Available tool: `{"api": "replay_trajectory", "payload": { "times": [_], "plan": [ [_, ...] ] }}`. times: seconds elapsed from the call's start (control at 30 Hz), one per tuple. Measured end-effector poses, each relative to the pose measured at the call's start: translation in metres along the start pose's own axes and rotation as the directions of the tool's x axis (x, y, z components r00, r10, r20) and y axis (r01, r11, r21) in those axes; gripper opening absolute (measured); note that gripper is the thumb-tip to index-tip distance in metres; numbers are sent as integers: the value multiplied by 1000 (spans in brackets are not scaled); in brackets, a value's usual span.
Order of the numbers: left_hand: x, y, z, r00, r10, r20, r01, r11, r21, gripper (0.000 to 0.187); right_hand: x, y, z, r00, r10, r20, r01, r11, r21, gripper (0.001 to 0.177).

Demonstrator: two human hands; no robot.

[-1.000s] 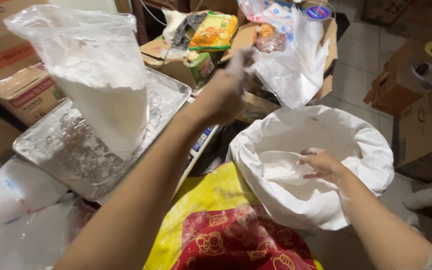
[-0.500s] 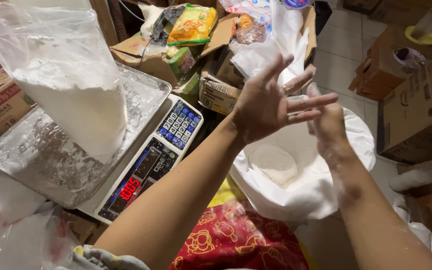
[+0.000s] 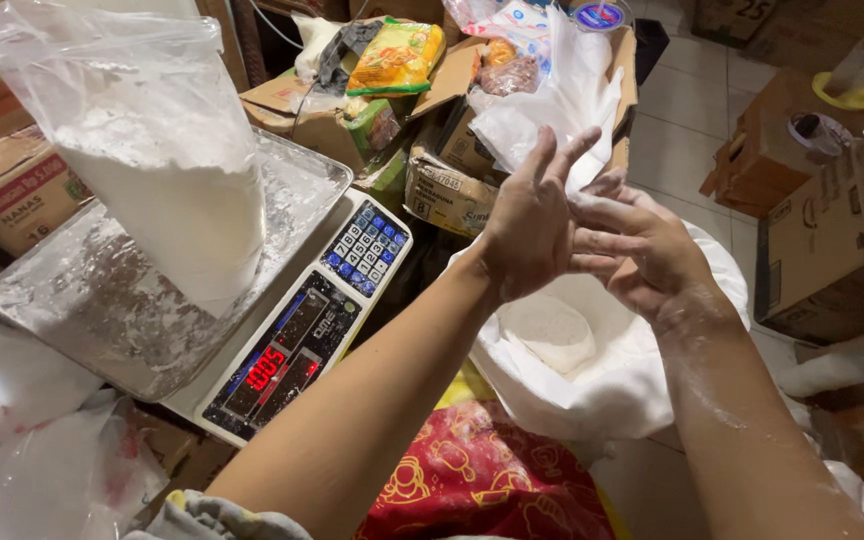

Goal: The person scoops white powder from a large sack into small plastic bags, weighs each bag on a digital scale, and adjusts the amount to reach a target weight. The person then ties the filled bags and sets them aside.

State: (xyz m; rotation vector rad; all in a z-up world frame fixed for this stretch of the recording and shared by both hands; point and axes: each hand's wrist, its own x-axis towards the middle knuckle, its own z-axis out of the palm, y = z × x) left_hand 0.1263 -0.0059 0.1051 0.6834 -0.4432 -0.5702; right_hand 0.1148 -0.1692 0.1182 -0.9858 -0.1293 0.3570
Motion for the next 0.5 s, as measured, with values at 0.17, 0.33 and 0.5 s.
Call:
{"api": "replay_trajectory", "payload": {
  "times": [0.17,0.33,0.5],
  "plan": [
    [16,-22,-9,993,17,-117,-29,994,-103,79,5,3,-19,924,84,-373,-132,986,-105,17],
    [25,-53,-26,877,146,-458,20,941,338,41,6,22,-78,849,-79,-523,-161,904,-397,20],
    [18,-60,-25,835,190,-517,113,860,498,41,16,60,-128,720,-338,-606,-266,672,-692,42]
  ]
}}
